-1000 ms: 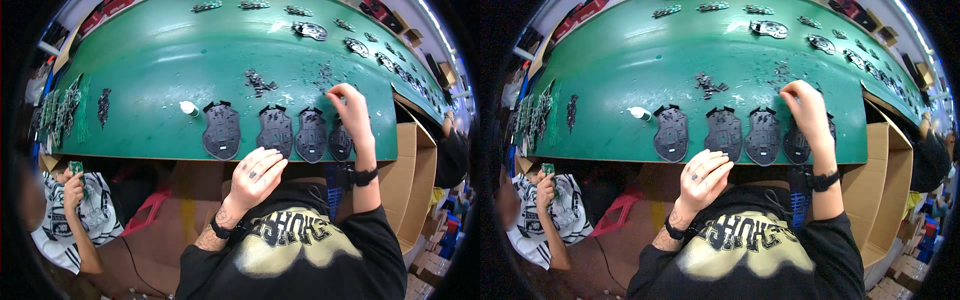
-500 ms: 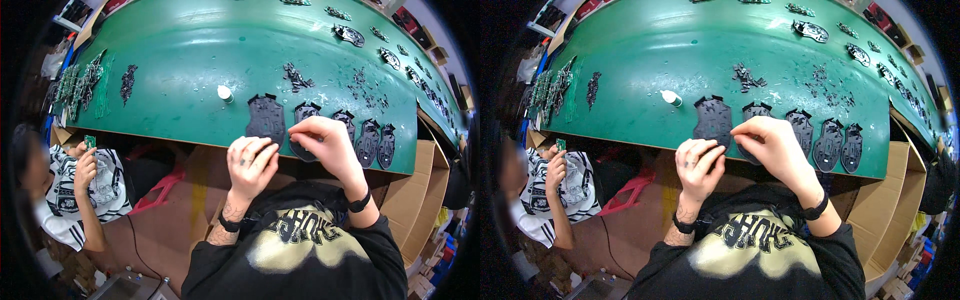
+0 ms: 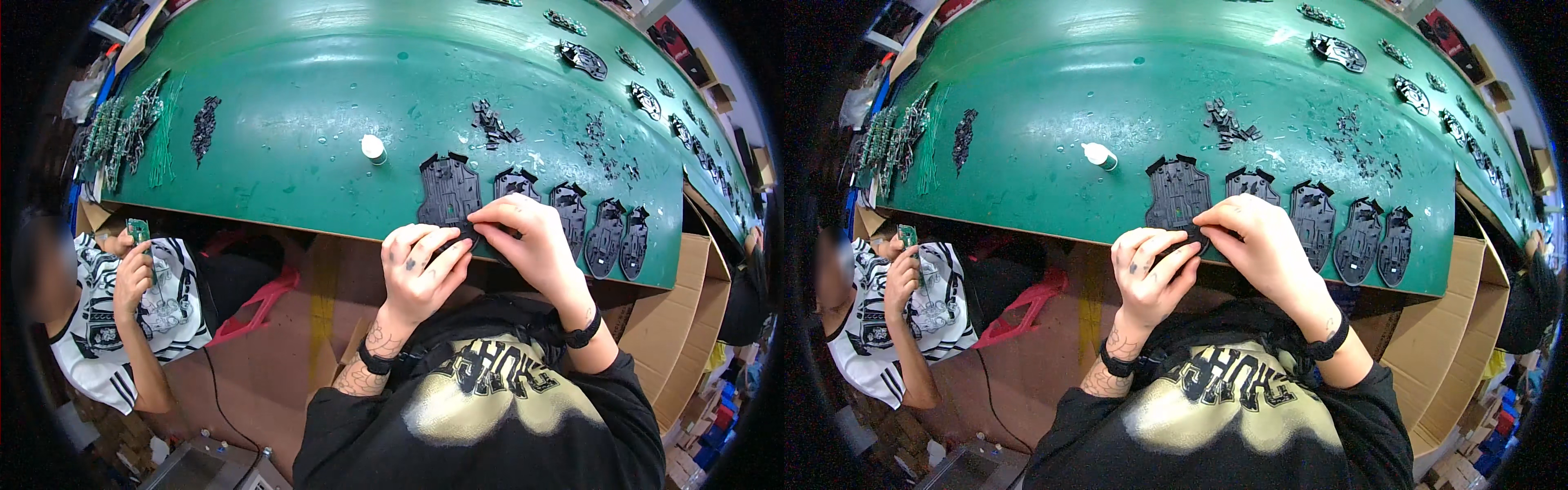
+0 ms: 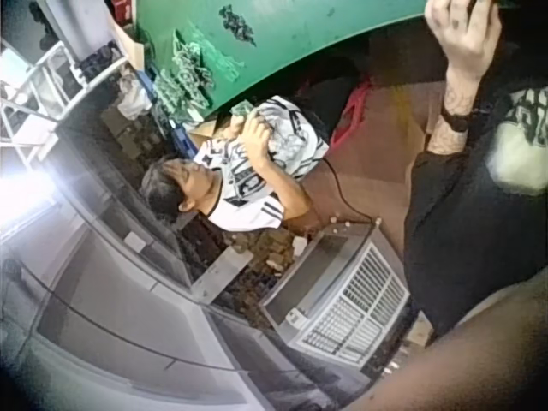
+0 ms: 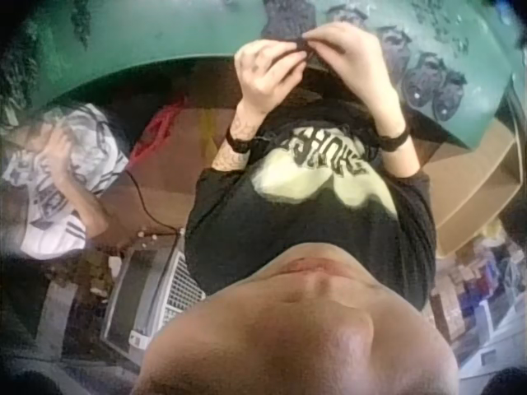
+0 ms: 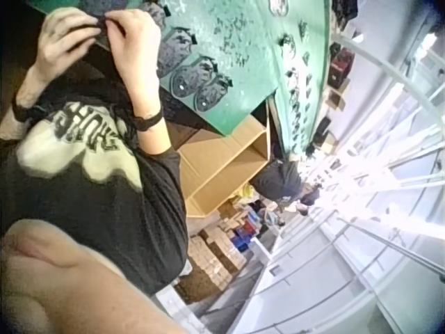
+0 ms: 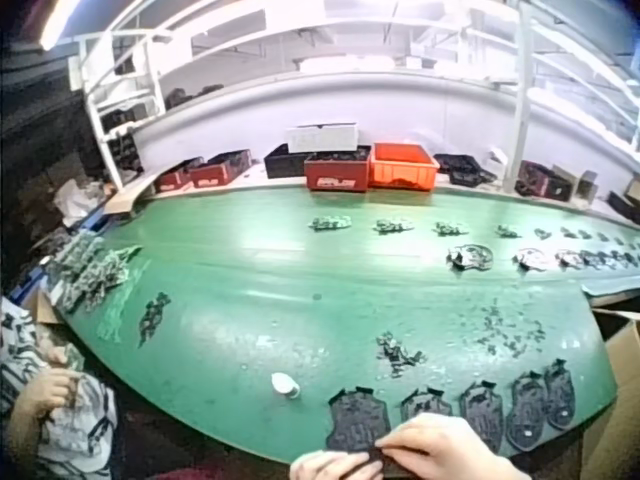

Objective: The person assembles electronic components on a green workbench in a factory setting. They pick up black plastic casings and small circuit boards, apply adhesive from a white bottle, and attach the boards to the casings. The person handles the items one at a time, placing the finished units in a row on the table.

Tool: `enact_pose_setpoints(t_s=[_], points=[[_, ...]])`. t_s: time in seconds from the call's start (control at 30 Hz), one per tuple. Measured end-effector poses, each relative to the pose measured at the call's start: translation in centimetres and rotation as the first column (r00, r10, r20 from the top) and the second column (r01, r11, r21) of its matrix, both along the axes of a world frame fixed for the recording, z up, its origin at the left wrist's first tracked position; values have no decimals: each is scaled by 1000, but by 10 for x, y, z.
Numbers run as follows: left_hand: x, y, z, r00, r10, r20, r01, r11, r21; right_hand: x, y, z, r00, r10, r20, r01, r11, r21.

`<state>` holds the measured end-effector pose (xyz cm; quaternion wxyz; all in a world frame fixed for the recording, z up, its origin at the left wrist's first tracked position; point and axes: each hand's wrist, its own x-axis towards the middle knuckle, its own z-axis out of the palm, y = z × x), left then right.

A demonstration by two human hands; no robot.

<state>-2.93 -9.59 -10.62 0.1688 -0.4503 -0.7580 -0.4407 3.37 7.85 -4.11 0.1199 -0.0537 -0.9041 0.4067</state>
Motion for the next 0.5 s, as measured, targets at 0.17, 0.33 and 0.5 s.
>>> enact_pose_setpoints(t_s=[0.17, 0.33, 0.5], points=[[-1, -1, -1, 1000, 11, -5, -11, 1000, -1, -1, 1, -1, 1000, 26, 6, -27, 999, 29], [-3, 0, 0, 1000, 12, -10, -12, 1000, 0, -4, 2, -1, 997, 67, -30, -64, 994, 89], [-3, -1, -1, 1000, 10, -10, -10, 1000, 0, -6, -1, -1, 998, 66, -18, -63, 988, 141]])
